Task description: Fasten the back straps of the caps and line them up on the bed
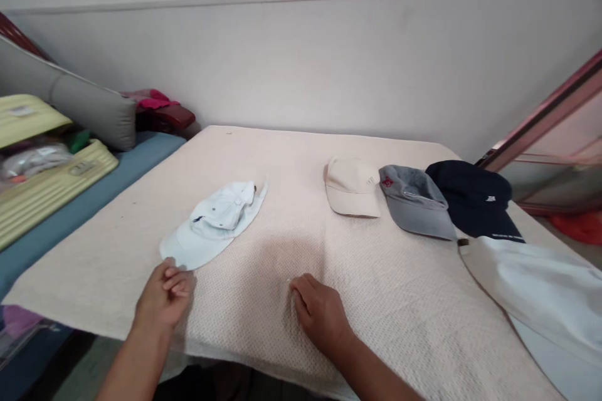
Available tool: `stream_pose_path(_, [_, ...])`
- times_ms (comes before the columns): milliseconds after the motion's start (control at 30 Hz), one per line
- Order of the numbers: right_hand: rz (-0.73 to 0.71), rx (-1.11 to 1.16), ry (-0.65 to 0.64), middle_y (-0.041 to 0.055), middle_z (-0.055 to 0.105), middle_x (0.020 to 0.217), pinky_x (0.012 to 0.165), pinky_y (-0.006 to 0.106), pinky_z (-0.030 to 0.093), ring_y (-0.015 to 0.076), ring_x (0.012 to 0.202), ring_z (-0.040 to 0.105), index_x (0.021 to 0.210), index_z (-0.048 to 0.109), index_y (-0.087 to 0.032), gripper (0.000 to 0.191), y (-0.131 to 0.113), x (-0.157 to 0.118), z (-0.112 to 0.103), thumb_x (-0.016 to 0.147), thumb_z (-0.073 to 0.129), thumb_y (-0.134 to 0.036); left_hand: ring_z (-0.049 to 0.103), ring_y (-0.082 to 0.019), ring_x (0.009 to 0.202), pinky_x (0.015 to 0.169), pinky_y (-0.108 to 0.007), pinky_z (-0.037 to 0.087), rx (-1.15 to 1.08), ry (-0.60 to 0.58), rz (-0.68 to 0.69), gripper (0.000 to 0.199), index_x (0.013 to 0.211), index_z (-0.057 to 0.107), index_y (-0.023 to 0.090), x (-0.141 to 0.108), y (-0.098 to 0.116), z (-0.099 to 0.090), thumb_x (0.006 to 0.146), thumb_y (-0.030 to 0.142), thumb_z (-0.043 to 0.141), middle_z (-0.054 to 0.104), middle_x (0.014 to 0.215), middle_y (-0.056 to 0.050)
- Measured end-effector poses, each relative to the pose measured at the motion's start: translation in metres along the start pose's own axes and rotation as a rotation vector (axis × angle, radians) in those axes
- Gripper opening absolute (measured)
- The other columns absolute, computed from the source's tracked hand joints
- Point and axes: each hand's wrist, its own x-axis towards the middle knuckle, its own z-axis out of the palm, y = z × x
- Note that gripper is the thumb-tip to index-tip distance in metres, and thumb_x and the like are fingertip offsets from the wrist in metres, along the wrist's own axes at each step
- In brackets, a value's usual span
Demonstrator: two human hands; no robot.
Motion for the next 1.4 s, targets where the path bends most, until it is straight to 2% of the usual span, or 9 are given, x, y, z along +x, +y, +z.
stream_pose_path(167, [0.174, 0.292, 0.007, 0.0044, 0.062, 0.078, 0.066, 0.028, 0.039, 0.0163, 0.072, 0.057, 0.085, 0.061, -0.018, 0.016, 0.000, 0.005, -0.006, 0.086, 0.045, -0.020, 0.034, -0.002, 0.025, 0.027, -0.015, 0.023, -0.056, -0.161, -0.106, 0.028, 0.062, 0.042, 0.018, -0.033, -0.051, 0.023, 0.087, 0.004, 0.041, 0.039, 0.041, 0.010])
stream_pose_path(367, [0.590, 1.265, -0.025, 0.0125, 0.065, 0.091, 0.067, 0.032, 0.047, 0.0204, 0.079, 0.063, 0.101, 0.060, -0.014, 0.044, 0.012, 0.020, -0.021, 0.087, 0.045, -0.052, 0.025, 0.000, 0.029, 0.032, -0.015, 0.022, 0.099, -0.304, -0.222, 0.035, 0.053, 0.037, 0.018, -0.065, -0.116, 0.037, 0.073, 0.011, 0.065, 0.034, 0.041, 0.011])
stream_pose_path(600, [0.563, 1.828, 0.128, 0.0095, 0.069, 0.102, 0.090, 0.041, 0.044, 0.0254, 0.100, 0.062, 0.105, 0.063, -0.018, 0.043, 0.019, 0.039, -0.059, 0.082, 0.052, -0.052, 0.023, -0.002, 0.033, 0.038, -0.017, 0.020, 0.504, -0.605, -0.284, 0.026, 0.058, 0.048, 0.017, -0.080, -0.167, 0.022, 0.075, 0.025, 0.066, 0.033, 0.038, 0.010])
stream_pose_path(767, [0.583, 1.888, 0.111, 0.0074, 0.073, 0.084, 0.088, 0.041, 0.047, 0.0257, 0.087, 0.067, 0.088, 0.069, -0.015, 0.027, 0.026, 0.025, -0.087, 0.068, 0.069, -0.032, 0.060, -0.015, 0.068, 0.065, -0.025, 0.046, 0.626, -0.843, -0.419, 0.033, 0.093, 0.068, 0.016, -0.074, -0.156, 0.023, 0.063, 0.025, 0.078, 0.068, 0.080, -0.006])
stream_pose_path(867, [0.542, 1.845, 0.000, 0.0079, 0.073, 0.077, 0.081, 0.038, 0.051, 0.0240, 0.077, 0.068, 0.081, 0.070, -0.013, 0.027, 0.030, 0.009, -0.092, 0.060, 0.075, -0.029, 0.062, -0.025, 0.095, 0.084, -0.034, 0.046, 0.428, -0.941, -0.469, 0.046, 0.105, 0.068, 0.018, -0.059, -0.137, 0.031, 0.066, 0.041, 0.075, 0.069, 0.103, -0.010])
stream_pose_path(933, [0.504, 1.803, -0.105, 0.0077, 0.072, 0.074, 0.073, 0.036, 0.053, 0.0223, 0.070, 0.067, 0.079, 0.070, -0.012, 0.027, 0.031, -0.002, -0.089, 0.057, 0.077, -0.027, 0.063, -0.027, 0.095, 0.085, -0.035, 0.047, 0.289, -0.992, -0.518, 0.047, 0.103, 0.070, 0.017, -0.048, -0.128, 0.036, 0.072, 0.052, 0.065, 0.071, 0.102, -0.010])
stream_pose_path(1033, [0.511, 1.710, -0.276, 0.0072, 0.071, 0.075, 0.067, 0.035, 0.052, 0.0206, 0.066, 0.066, 0.081, 0.070, -0.013, 0.030, 0.031, -0.017, -0.078, 0.053, 0.079, -0.019, 0.067, -0.024, 0.088, 0.082, -0.031, 0.050, 0.233, -1.003, -0.561, 0.033, 0.098, 0.072, 0.015, -0.040, -0.120, 0.040, 0.075, 0.038, 0.065, 0.074, 0.094, -0.009])
stream_pose_path(1200, [0.481, 1.677, -0.510, 0.0051, 0.071, 0.080, 0.078, 0.034, 0.049, 0.0190, 0.077, 0.065, 0.085, 0.069, -0.014, 0.038, 0.029, -0.038, -0.075, 0.049, 0.080, -0.012, 0.069, -0.029, 0.076, 0.074, -0.037, 0.053, 0.376, -0.856, -0.518, 0.016, 0.071, 0.075, 0.014, -0.058, -0.110, 0.045, 0.065, 0.028, 0.071, 0.073, 0.066, -0.009])
stream_pose_path(1400, [0.439, 1.781, -0.437, 0.0058, 0.066, 0.074, 0.072, 0.029, 0.047, 0.0170, 0.071, 0.062, 0.087, 0.068, -0.012, 0.042, 0.029, -0.047, -0.104, 0.057, 0.078, -0.040, 0.067, -0.028, 0.067, 0.062, -0.036, 0.052, 0.633, -0.863, -0.518, 0.024, 0.072, 0.075, 0.017, -0.084, -0.110, 0.050, 0.048, 0.012, 0.078, 0.071, 0.063, -0.006])
